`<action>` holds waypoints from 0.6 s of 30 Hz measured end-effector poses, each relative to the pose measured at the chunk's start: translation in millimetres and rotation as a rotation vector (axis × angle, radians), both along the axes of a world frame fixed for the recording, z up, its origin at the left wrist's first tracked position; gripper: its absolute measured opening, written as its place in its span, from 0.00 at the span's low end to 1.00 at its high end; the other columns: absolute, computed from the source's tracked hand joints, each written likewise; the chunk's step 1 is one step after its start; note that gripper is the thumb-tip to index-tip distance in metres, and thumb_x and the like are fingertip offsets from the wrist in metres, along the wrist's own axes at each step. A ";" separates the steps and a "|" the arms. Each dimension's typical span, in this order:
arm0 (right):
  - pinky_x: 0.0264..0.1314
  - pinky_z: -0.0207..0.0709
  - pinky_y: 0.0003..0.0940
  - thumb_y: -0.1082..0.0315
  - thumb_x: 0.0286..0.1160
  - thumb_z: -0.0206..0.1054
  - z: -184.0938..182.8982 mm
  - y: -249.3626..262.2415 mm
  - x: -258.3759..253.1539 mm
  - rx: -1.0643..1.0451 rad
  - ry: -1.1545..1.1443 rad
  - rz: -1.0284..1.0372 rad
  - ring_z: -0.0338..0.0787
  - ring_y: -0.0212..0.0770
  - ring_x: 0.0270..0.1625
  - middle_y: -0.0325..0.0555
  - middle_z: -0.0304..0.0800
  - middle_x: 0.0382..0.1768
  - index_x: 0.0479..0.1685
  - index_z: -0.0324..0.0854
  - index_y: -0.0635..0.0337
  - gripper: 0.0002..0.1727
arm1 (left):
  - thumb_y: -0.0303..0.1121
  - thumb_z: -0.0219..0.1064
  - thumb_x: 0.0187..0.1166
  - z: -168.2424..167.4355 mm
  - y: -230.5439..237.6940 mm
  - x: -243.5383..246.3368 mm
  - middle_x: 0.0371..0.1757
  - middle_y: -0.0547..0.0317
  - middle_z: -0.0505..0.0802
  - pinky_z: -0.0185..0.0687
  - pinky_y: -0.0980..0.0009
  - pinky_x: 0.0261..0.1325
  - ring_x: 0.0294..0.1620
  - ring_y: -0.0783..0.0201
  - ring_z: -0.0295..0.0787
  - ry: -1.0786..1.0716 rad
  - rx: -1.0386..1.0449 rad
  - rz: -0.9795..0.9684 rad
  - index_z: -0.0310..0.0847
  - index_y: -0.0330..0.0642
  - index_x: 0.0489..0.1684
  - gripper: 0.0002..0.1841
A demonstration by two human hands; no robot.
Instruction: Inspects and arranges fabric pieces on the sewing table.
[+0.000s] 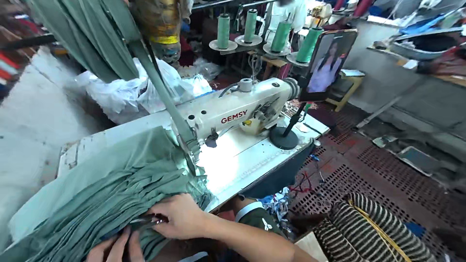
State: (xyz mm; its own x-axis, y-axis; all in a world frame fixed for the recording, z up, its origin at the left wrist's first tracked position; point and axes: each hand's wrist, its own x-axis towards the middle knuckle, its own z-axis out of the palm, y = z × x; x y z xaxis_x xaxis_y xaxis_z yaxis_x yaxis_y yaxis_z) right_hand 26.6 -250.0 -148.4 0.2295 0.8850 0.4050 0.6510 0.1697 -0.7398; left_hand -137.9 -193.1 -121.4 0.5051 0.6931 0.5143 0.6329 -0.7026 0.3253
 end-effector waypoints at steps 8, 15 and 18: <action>0.41 0.89 0.41 0.51 0.79 0.71 -16.6 -15.4 -5.4 0.098 -0.002 -0.085 0.92 0.34 0.38 0.40 0.96 0.44 0.56 0.92 0.50 0.17 | 0.36 0.61 0.86 -5.7 6.0 -12.5 0.44 0.46 0.91 0.87 0.54 0.55 0.48 0.50 0.91 -0.075 -0.029 0.025 0.89 0.36 0.46 0.13; 0.21 0.77 0.38 0.52 0.84 0.63 -5.6 -23.5 -30.7 0.159 -0.428 -0.191 0.86 0.42 0.25 0.42 0.89 0.35 0.62 0.91 0.43 0.17 | 0.38 0.63 0.85 -17.0 -7.1 -25.1 0.42 0.60 0.90 0.85 0.80 0.48 0.42 0.75 0.87 -0.265 -0.128 0.007 0.89 0.41 0.43 0.12; 0.21 0.75 0.37 0.57 0.85 0.63 -3.4 -16.6 -38.1 0.197 -0.492 -0.184 0.84 0.42 0.23 0.41 0.89 0.33 0.62 0.91 0.43 0.15 | 0.39 0.64 0.83 -16.9 -8.7 -25.3 0.41 0.61 0.90 0.85 0.79 0.49 0.43 0.74 0.87 -0.235 -0.072 0.018 0.90 0.42 0.41 0.11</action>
State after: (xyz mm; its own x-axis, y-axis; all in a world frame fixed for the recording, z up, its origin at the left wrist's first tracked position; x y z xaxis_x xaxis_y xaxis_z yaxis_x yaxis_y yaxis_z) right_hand -11.5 -266.6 -151.8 0.1152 0.7452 0.6568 0.9435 0.1248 -0.3071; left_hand -163.2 -201.8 -138.3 0.3648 0.7398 0.5653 0.5459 -0.6618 0.5138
